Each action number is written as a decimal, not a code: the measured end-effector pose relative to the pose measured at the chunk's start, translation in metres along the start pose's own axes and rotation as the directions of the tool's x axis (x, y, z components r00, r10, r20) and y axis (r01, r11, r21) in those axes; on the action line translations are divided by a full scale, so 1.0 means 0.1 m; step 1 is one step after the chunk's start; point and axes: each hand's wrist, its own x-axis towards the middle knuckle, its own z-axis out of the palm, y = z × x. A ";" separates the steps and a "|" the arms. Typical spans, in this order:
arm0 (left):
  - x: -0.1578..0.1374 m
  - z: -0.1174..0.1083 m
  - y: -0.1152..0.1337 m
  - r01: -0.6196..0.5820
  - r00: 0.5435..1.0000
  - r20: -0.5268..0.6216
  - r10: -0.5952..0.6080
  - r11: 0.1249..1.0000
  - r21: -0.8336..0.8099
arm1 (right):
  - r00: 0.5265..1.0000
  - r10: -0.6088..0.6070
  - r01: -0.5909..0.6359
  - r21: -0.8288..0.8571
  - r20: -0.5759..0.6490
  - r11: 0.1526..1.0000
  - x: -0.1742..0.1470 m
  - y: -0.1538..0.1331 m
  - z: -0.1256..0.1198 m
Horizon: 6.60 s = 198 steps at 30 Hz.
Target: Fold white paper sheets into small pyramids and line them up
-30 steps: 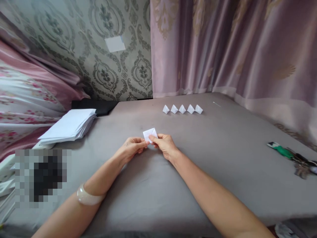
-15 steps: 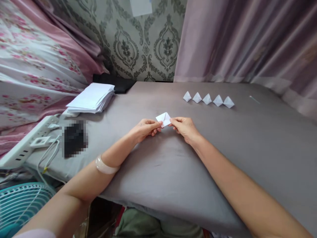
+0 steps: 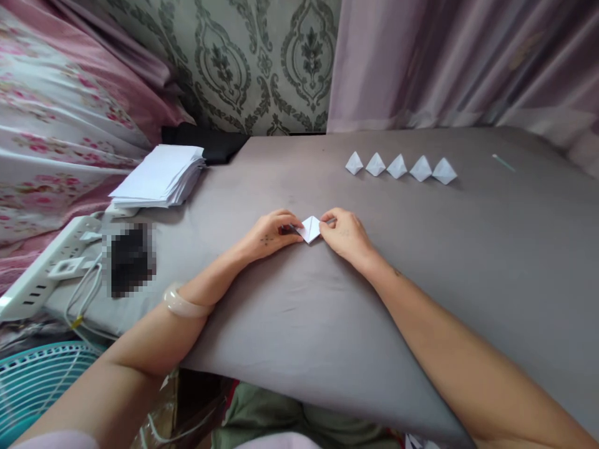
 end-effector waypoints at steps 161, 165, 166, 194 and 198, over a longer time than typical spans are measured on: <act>-0.03 0.02 0.20 0.125 0.970 -0.097 -0.225 0.795 -0.593 | 0.979 -0.097 -0.017 0.550 0.178 0.835 -0.22 -0.29 0.02; -0.01 0.02 0.20 0.129 0.959 -0.062 -0.277 0.621 -0.773 | 0.984 -0.078 -0.038 0.608 0.162 0.793 -0.17 -0.20 0.04; 0.00 0.03 0.20 0.122 0.956 -0.059 -0.287 0.572 -0.811 | 0.986 -0.066 -0.047 0.635 0.154 0.771 -0.16 -0.18 0.05; 0.01 0.07 0.07 -0.042 0.959 -0.275 -0.063 0.931 -0.362 | 0.967 -0.242 0.253 0.439 -0.082 0.862 -0.03 -0.06 0.02; 0.04 0.08 -0.01 -0.180 0.878 -0.416 0.238 0.968 0.174 | 0.842 -0.491 0.511 0.037 -0.225 0.859 -0.04 -0.01 0.02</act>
